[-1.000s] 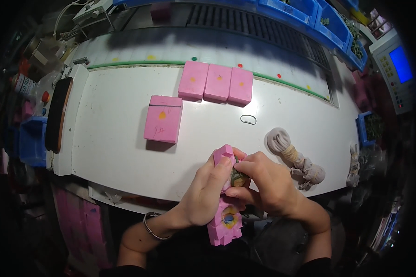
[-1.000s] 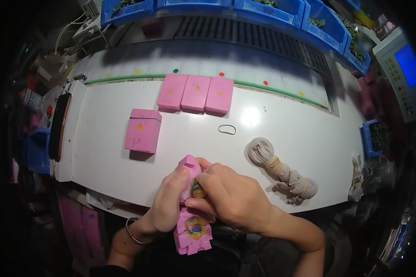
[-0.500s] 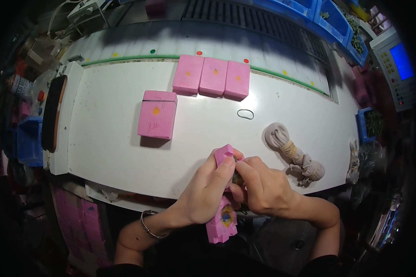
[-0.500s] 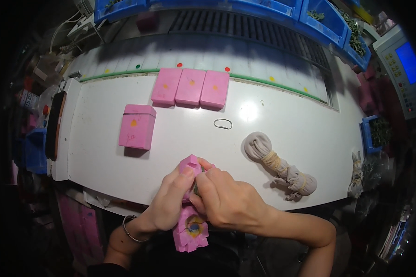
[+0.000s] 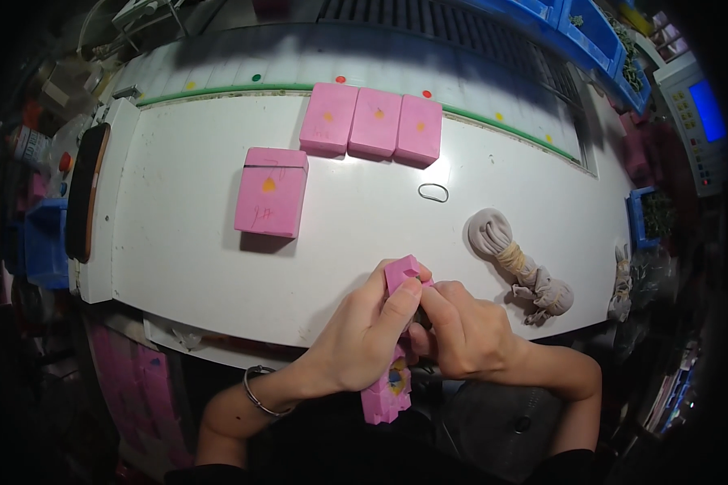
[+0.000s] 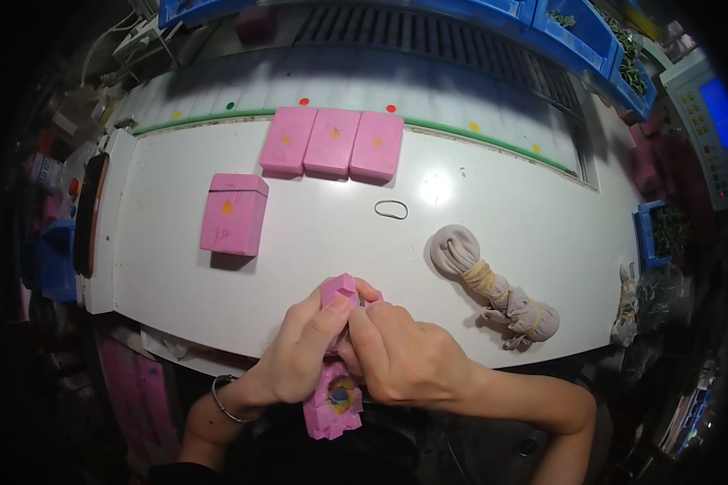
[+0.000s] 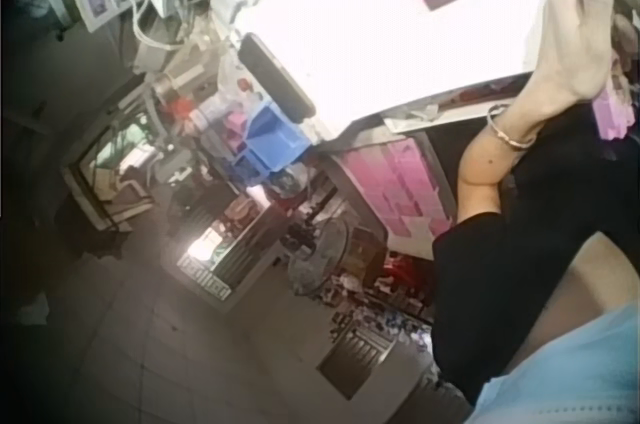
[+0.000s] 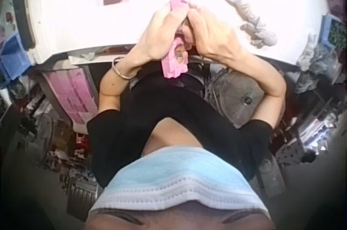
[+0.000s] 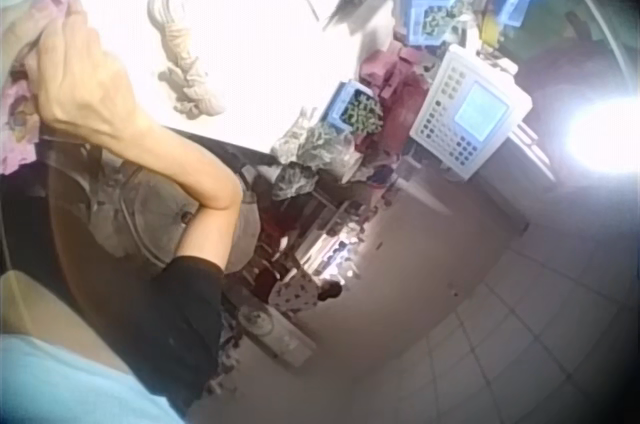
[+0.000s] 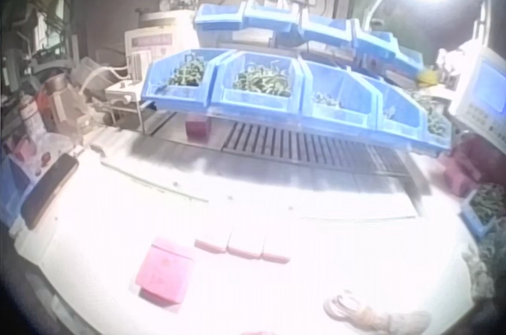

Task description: The person removes small green molded components from pink molds and cleans the molds with a white cloth. They place the components into blue bins and interact with a control panel on a machine.

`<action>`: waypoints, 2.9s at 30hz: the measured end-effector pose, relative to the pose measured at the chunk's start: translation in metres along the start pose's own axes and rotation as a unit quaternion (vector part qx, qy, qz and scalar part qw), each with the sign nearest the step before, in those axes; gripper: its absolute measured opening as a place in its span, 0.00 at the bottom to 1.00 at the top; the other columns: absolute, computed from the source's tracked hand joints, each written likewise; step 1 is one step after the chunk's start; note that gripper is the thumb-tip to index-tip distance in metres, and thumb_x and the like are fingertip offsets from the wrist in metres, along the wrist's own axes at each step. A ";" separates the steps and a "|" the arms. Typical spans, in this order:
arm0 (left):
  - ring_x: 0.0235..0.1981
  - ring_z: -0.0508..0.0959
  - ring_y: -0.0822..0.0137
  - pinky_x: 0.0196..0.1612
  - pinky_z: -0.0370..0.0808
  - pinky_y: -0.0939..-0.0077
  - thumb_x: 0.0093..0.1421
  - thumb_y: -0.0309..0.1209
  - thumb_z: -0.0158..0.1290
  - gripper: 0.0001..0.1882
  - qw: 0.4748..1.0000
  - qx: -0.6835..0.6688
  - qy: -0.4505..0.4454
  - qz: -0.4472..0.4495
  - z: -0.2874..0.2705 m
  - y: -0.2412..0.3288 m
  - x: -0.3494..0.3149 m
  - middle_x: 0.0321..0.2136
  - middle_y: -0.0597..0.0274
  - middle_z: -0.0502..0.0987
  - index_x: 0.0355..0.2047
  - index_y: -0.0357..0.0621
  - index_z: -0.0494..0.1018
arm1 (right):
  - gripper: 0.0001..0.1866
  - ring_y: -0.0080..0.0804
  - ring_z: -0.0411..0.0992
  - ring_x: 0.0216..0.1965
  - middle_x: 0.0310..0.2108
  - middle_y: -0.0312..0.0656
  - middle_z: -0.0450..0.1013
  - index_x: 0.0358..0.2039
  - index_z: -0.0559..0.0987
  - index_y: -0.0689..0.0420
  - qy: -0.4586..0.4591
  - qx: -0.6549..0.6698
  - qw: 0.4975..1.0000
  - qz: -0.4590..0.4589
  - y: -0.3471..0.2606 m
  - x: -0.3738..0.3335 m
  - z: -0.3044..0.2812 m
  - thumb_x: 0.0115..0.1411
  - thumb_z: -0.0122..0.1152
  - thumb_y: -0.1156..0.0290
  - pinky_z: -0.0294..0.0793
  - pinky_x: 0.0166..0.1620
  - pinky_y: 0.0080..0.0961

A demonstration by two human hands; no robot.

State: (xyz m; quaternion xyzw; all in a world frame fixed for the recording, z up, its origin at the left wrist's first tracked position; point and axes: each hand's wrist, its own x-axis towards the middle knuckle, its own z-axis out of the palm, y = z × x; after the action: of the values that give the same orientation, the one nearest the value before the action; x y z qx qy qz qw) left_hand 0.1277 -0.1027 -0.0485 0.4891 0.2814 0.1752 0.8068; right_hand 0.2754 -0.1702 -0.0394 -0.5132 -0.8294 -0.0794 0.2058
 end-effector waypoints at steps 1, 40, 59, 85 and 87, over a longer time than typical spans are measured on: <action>0.23 0.72 0.76 0.28 0.70 0.81 0.66 0.37 0.36 0.17 1.000 -0.005 0.002 -0.004 0.000 0.002 0.000 0.27 0.60 0.71 0.44 0.33 0.63 | 0.14 0.25 0.64 0.16 0.19 0.40 0.64 0.33 0.72 0.72 0.015 0.012 1.000 -0.001 0.001 0.000 0.001 0.51 0.55 0.72 0.61 0.14 0.16; 0.31 0.75 0.72 0.38 0.74 0.78 0.59 0.27 0.50 0.09 0.998 0.040 -0.022 0.045 -0.020 0.013 -0.010 0.27 0.58 0.74 0.32 0.30 0.70 | 0.18 0.24 0.72 0.23 0.29 0.41 0.71 0.42 0.76 0.62 0.069 0.319 0.913 0.243 0.003 0.000 -0.031 0.48 0.62 0.84 0.71 0.23 0.17; 0.29 0.74 0.73 0.36 0.71 0.80 0.60 0.25 0.48 0.06 0.994 -0.029 -0.090 0.045 -0.027 0.017 -0.019 0.28 0.59 0.73 0.33 0.32 0.68 | 0.07 0.33 0.69 0.18 0.22 0.43 0.69 0.32 0.75 0.62 -0.051 0.343 0.913 0.215 -0.004 0.002 -0.046 0.50 0.61 0.78 0.67 0.21 0.24; 0.28 0.76 0.70 0.33 0.73 0.80 0.47 0.17 0.57 0.17 0.947 0.247 -0.091 0.183 -0.011 0.035 -0.025 0.28 0.58 0.75 0.40 0.35 0.71 | 0.07 0.14 0.61 0.15 0.14 0.33 0.66 0.26 0.74 0.63 -0.135 0.572 0.711 0.386 -0.009 0.004 -0.060 0.57 0.57 0.73 0.58 0.19 0.13; 0.27 0.76 0.70 0.32 0.73 0.80 0.47 0.17 0.57 0.17 0.940 0.247 -0.124 0.198 -0.015 0.036 -0.022 0.28 0.58 0.75 0.40 0.36 0.71 | 0.08 0.14 0.59 0.14 0.13 0.31 0.65 0.28 0.75 0.63 -0.229 0.718 0.509 0.416 0.002 0.001 -0.055 0.59 0.56 0.71 0.56 0.18 0.12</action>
State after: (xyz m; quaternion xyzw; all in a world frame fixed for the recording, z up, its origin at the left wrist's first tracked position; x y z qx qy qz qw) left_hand 0.1013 -0.0880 -0.0153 0.7365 0.1110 0.1947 0.6382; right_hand 0.2910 -0.1875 0.0105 -0.4764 -0.3132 0.7583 0.3162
